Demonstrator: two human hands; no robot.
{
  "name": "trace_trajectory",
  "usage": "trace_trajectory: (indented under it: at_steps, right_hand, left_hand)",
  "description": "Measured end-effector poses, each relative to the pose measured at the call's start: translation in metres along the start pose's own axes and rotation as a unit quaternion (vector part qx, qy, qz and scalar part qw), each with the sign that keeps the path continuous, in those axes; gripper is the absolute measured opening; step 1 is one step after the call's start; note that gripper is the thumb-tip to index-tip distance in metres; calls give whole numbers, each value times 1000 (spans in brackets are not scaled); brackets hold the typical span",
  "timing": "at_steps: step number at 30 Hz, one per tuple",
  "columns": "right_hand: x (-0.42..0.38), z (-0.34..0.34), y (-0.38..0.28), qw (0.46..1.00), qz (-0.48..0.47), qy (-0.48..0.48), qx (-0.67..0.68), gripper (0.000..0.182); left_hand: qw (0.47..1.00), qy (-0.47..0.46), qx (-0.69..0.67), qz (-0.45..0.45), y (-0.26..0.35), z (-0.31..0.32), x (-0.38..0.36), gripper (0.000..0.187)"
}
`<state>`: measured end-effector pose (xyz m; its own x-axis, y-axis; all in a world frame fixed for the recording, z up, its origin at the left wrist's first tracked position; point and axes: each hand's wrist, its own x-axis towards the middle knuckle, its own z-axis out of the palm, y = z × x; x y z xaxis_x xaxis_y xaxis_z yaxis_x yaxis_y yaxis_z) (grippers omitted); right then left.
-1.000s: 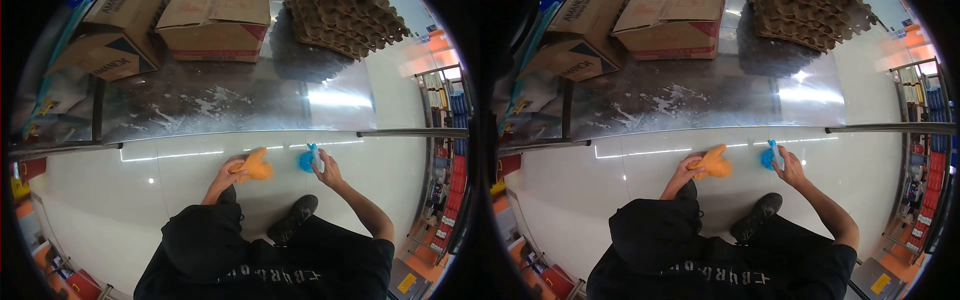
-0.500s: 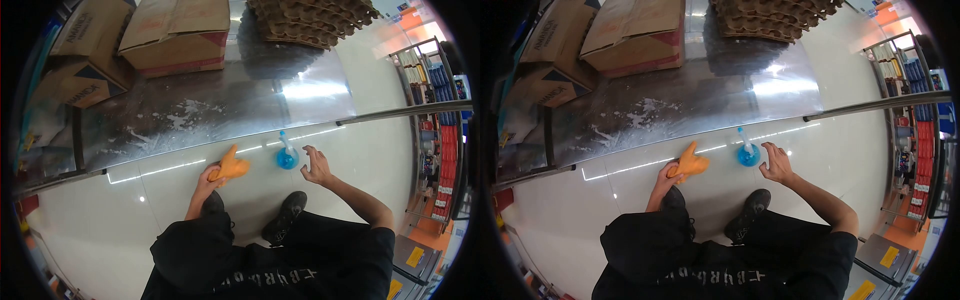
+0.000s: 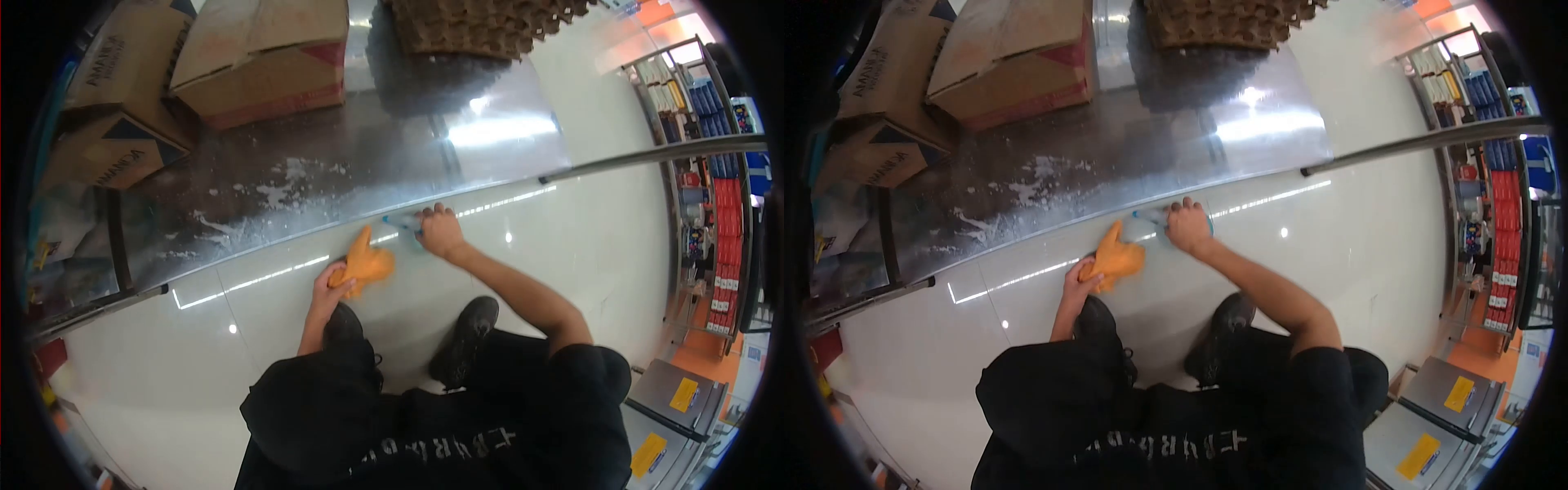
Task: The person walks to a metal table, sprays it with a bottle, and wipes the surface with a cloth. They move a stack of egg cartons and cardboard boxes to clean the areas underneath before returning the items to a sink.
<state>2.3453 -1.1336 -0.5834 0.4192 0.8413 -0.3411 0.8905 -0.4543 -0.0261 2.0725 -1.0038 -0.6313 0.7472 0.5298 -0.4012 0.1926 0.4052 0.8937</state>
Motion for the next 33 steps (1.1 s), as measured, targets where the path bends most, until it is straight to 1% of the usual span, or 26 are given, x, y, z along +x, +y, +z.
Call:
trace_trajectory:
  at_steps: [1, 3, 6, 7, 10, 13, 16, 17, 18, 19, 20, 22, 23, 24, 26, 27, 30, 33]
  right_hand:
    - [-5, -6, 3, 996, -20, -9, 86, 49]
    - [-23, -33, 21, 967, -58, -23, 247, 48]
    - [-56, -27, 36, 943, -87, 125, 296, 48]
    - [-63, -22, 41, 953, -93, 93, 272, 48]
    - [-85, -4, 52, 961, -91, 63, 255, 46]
    - [-100, 4, 52, 962, -88, 77, 246, 41]
    - [-97, -8, 56, 968, 29, -92, 232, 43]
    - [-93, -16, 50, 966, 21, -203, 159, 44]
    - [-88, -31, 38, 947, 11, -310, 81, 46]
    - [-100, -47, 16, 931, -79, -327, 140, 52]
    - [-112, -65, -14, 904, -174, -338, 194, 59]
    - [-110, -107, -64, 922, -117, -247, 274, 71]
    - [-100, -103, -76, 928, -121, -160, 313, 74]
    - [-90, -100, -88, 926, -124, -72, 348, 77]
    - [-71, -111, -118, 850, -69, -100, 512, 70]
    - [-63, -116, -128, 801, -41, -116, 586, 66]
    - [-42, -115, -141, 837, -61, 53, 542, 48]
    - [-12, -132, -126, 781, 26, 81, 619, 33]
  left_hand:
    - [1000, 6, -3, -30, 6, 1, -1, 32]
    - [1000, -2, -11, -11, 4, 2, 2, 31]
    - [1000, 9, -2, 2, 6, 3, -2, 31]
    - [1000, 10, -7, 1, 5, 2, 0, 31]
    - [1000, 10, -20, -5, 4, 3, -2, 32]
    - [999, 13, -29, -6, 4, 5, -4, 32]
    - [1000, 10, -14, -7, 6, 4, -5, 31]
    - [1000, 9, -6, -9, 8, 4, -7, 30]
    - [1000, 1, -8, -19, 13, 7, -15, 31]
    - [1000, -6, -11, -27, 23, 12, -25, 32]
    - [999, -8, -13, -31, 36, 12, -34, 32]
    - [998, -45, -4, 49, 55, 16, -47, 39]
    - [994, -62, 0, 86, 64, 17, -54, 42]
    - [994, -77, -27, 66, 77, 18, -58, 47]
    - [990, -107, -87, 34, 101, 21, -63, 57]
    - [987, -106, -119, -30, 110, 19, -64, 68]
    - [987, -108, -48, 114, 119, 8, -48, 70]
    - [976, -123, -143, 108, 132, 9, -38, 69]
